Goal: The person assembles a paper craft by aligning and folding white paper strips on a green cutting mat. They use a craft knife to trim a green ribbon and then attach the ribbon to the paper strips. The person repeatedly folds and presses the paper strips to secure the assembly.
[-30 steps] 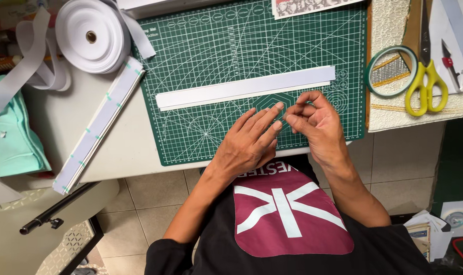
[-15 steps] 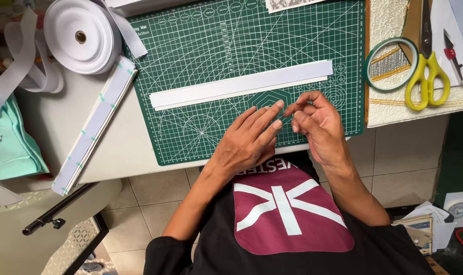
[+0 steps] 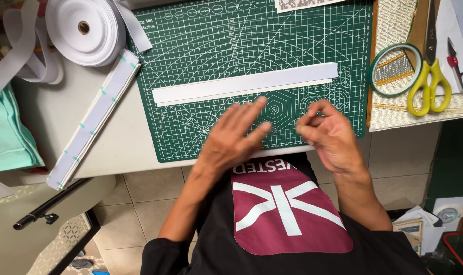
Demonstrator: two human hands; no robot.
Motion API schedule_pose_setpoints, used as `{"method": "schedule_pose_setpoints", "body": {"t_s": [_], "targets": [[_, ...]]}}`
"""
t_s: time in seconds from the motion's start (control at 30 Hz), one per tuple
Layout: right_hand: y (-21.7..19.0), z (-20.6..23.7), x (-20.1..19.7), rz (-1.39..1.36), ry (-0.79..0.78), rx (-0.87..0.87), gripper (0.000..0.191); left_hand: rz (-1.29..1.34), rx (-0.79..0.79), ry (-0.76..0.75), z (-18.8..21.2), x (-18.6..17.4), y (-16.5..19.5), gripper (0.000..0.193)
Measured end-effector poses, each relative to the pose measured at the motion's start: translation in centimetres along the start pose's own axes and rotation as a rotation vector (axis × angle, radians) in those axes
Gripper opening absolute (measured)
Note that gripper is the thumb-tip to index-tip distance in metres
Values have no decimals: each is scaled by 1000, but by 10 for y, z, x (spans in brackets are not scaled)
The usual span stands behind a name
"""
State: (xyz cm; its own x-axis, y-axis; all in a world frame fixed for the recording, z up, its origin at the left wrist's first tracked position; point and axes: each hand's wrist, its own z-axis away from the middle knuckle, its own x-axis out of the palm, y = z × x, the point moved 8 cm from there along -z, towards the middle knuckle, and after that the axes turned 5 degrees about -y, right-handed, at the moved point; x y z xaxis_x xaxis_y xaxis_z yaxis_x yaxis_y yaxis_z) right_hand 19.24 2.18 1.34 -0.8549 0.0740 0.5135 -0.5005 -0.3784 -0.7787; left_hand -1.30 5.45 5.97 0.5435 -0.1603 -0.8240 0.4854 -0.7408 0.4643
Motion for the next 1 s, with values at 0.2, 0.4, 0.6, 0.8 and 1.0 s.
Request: {"method": "schedule_pose_setpoints", "body": {"t_s": [0.2,0.4,0.6,0.8,1.0], "targets": [[-46,3,-23,485,185,-405,33,-41,-288,255,45,-40,-72,82],[-62,-13,-11,1520,255,-711,74,-190,-402,295,71,-60,-102,123],[-49,-18,-30,1573,293,-589,81,17,-664,466,94,-62,-112,110],[-49,-20,-25,1626,232,-628,88,11,-637,554,94,-63,-116,98],[-46,-20,-30,1562,258,-612,88,-84,-516,423,79,-66,-102,100]]}}
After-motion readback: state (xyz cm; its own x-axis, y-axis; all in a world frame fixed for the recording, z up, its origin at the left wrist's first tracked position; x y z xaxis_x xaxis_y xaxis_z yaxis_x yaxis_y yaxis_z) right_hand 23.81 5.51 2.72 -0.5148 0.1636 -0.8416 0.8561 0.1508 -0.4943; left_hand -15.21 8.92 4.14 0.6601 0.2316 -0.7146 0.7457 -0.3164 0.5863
